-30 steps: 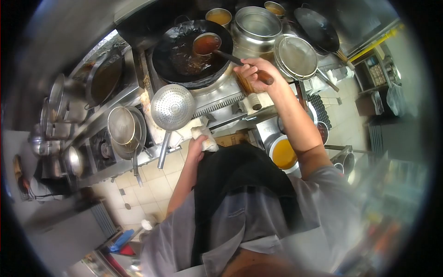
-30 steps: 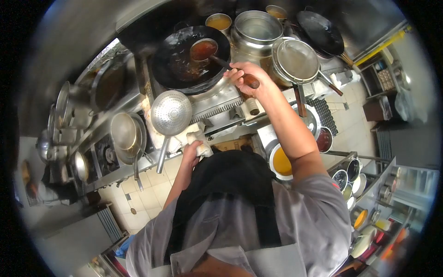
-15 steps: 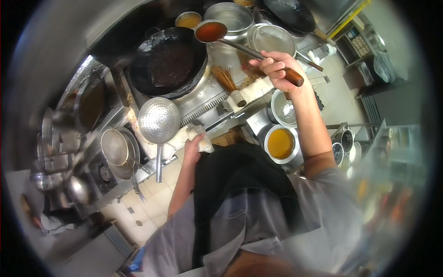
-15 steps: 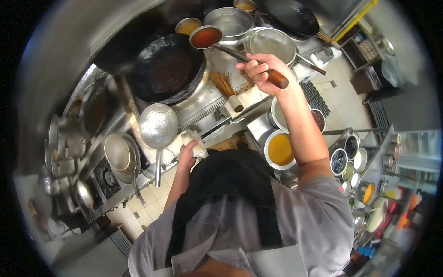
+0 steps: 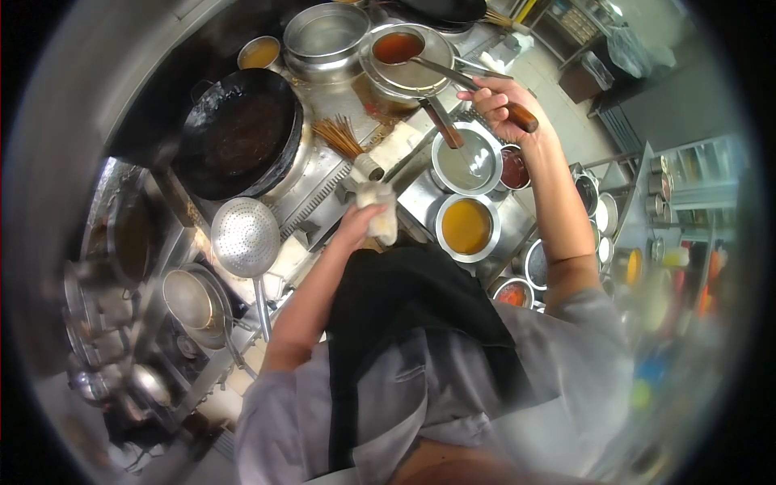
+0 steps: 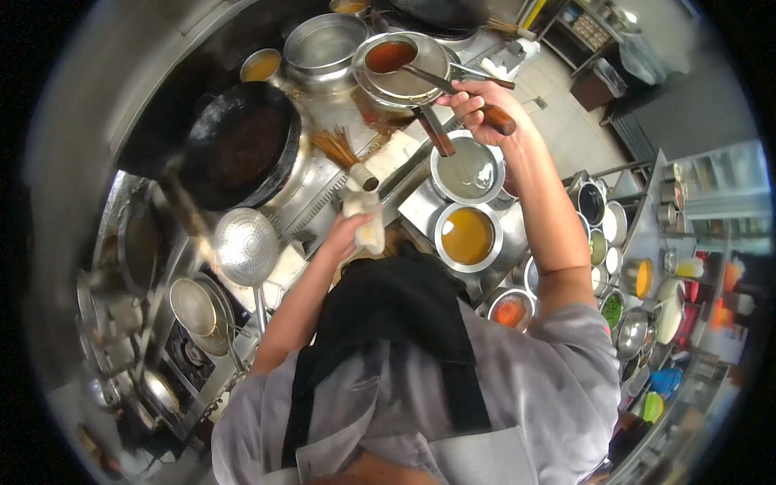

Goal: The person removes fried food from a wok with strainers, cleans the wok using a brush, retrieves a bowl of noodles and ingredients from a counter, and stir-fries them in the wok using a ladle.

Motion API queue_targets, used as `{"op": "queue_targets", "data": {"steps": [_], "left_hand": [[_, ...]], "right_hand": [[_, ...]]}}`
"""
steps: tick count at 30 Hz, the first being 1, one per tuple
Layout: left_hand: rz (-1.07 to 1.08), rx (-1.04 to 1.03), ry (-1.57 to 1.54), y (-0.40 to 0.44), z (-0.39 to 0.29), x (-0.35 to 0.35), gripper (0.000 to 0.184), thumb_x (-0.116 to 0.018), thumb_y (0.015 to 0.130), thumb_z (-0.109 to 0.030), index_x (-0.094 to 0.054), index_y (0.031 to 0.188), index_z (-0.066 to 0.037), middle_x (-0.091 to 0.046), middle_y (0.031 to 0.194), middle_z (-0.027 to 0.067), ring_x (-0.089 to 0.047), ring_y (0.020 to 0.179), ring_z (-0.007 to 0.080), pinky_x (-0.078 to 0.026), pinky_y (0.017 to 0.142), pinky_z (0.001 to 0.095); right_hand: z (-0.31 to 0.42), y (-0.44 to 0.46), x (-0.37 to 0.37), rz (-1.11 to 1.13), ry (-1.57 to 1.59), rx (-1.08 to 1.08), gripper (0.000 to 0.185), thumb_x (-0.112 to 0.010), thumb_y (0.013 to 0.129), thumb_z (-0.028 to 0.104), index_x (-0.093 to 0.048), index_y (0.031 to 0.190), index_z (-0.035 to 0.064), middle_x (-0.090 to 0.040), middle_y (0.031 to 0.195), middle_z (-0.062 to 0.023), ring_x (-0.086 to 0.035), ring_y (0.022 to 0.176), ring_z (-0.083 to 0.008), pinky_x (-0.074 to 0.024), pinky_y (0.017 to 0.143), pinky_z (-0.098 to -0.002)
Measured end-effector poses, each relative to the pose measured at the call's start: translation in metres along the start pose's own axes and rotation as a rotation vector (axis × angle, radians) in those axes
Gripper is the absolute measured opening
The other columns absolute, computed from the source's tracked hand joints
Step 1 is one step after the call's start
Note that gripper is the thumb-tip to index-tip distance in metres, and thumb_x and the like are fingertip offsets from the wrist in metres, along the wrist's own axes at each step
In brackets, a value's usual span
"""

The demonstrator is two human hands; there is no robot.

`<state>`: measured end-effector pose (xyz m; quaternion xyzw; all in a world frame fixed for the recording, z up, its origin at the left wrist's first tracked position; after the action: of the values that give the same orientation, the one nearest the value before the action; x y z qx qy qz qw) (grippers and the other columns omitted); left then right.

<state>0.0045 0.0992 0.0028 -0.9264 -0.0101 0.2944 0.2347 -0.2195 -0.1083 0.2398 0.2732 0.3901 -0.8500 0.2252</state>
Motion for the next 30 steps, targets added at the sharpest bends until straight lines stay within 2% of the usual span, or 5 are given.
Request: {"op": "queue_targets", "data": {"steps": [12, 18, 23, 26, 30], "left_hand": [[0.163, 0.019, 0.057, 0.128, -0.034, -0.163, 0.034, -0.057, 0.085, -0.007, -0.060, 0.118, 0.003, -0.066, 0.106, 0.0118, -0.067, 0.092, 0.0214, -0.054, 0.080, 0.0345], [0.177, -0.059, 0.092, 0.119, -0.039, -0.177, 0.033, -0.059, 0.084, -0.008, -0.063, 0.116, 0.000, -0.067, 0.105, 0.0092, -0.066, 0.094, 0.0210, -0.053, 0.084, 0.0341], [0.062, 0.041, -0.009, 0.088, -0.011, -0.100, 0.031, -0.068, 0.086, -0.014, -0.064, 0.113, -0.001, -0.068, 0.102, 0.0088, -0.066, 0.091, 0.0189, -0.054, 0.077, 0.0337], [-0.170, -0.117, -0.069, 0.037, -0.018, -0.040, 0.034, -0.074, 0.083, -0.014, -0.064, 0.112, 0.001, -0.069, 0.097, 0.0092, -0.068, 0.084, 0.0201, -0.055, 0.072, 0.0351], [-0.615, -0.122, -0.268, -0.027, -0.027, 0.065, 0.027, -0.067, 0.083, -0.011, -0.063, 0.107, 0.001, -0.066, 0.097, 0.0115, -0.068, 0.082, 0.0251, -0.056, 0.072, 0.0390]], "right_hand": [[0.002, -0.008, 0.066, -0.529, -1.292, 0.373, 0.033, -0.061, 0.091, 0.024, -0.062, 0.076, -0.0052, -0.059, 0.056, -0.0097, -0.060, 0.049, -0.0187, -0.0486, 0.050, -0.0360], [-0.007, -0.034, 0.063, -0.449, -1.193, 0.522, 0.026, -0.061, 0.093, 0.021, -0.064, 0.086, -0.0034, -0.057, 0.056, -0.0063, -0.055, 0.045, -0.0146, -0.0458, 0.045, -0.0328], [-0.038, -0.008, 0.098, -0.195, -0.724, 0.383, 0.024, -0.060, 0.094, 0.017, -0.061, 0.108, -0.0026, -0.059, 0.061, -0.0095, -0.057, 0.048, -0.0196, -0.0464, 0.045, -0.0338], [-0.043, -0.006, 0.088, -0.593, -1.700, 0.684, 0.031, -0.061, 0.090, 0.017, -0.057, 0.110, -0.0070, -0.062, 0.079, -0.0325, -0.062, 0.077, -0.0493, -0.0488, 0.064, -0.0515], [-0.063, -0.008, 0.079, -0.610, -1.497, 0.823, 0.034, -0.063, 0.090, 0.019, -0.059, 0.111, -0.0072, -0.061, 0.068, -0.0234, -0.060, 0.058, -0.0344, -0.0466, 0.056, -0.0432]]}}
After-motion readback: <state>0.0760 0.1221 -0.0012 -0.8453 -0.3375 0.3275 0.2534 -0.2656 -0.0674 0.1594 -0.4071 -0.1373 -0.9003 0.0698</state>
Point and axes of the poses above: each hand's wrist, its own y-axis towards the middle knuckle, its own x-axis out of the back of the hand, z = x × y, the point moved 5 cm from there along y, towards the middle knuckle
